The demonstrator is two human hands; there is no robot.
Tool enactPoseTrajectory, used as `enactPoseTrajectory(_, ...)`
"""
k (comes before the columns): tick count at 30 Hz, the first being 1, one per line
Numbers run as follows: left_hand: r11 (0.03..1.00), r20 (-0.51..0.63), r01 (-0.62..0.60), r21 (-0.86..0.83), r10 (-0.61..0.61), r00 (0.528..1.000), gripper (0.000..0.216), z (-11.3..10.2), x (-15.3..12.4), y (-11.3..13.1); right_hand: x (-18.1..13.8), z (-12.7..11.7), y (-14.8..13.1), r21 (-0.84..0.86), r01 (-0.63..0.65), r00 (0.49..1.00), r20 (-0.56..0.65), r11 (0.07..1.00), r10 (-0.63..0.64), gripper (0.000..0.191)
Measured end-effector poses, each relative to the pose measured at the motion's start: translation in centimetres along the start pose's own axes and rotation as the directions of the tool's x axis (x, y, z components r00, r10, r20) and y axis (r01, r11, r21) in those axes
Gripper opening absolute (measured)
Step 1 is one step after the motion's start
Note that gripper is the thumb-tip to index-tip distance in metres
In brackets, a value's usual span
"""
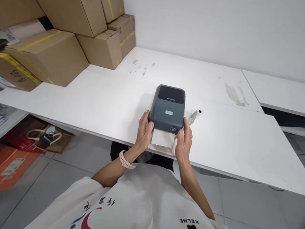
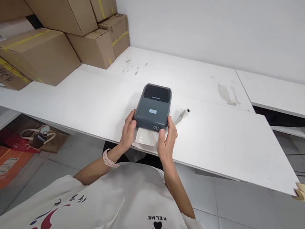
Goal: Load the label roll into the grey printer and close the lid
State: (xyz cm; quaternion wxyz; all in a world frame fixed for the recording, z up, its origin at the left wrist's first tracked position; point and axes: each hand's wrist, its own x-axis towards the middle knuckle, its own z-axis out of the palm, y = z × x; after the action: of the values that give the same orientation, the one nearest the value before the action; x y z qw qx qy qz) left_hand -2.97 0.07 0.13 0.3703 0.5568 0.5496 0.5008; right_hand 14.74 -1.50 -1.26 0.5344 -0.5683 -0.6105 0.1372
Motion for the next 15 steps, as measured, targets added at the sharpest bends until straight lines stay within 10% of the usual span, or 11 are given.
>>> enactPoseTrajectory(8, 0.987, -0.094, -0.161, -0.006, 0.16, 0.983, 0.048, -1.7, 7.5, 3.2, 8.9, -0.4, -1.6, 0.015, 0.177, 0.984, -0.017, 0.984, -0.177, 0.065)
enactPoseTrajectory(15, 0.846, 0.206, 0.116, 0.52, -0.257, 0.944, 0.058, -1.9, 12.4, 3.2, 20.8, 0.7, -2.6, -0.169, 0.195, 0.981, 0.047, 0.966, -0.19, 0.073)
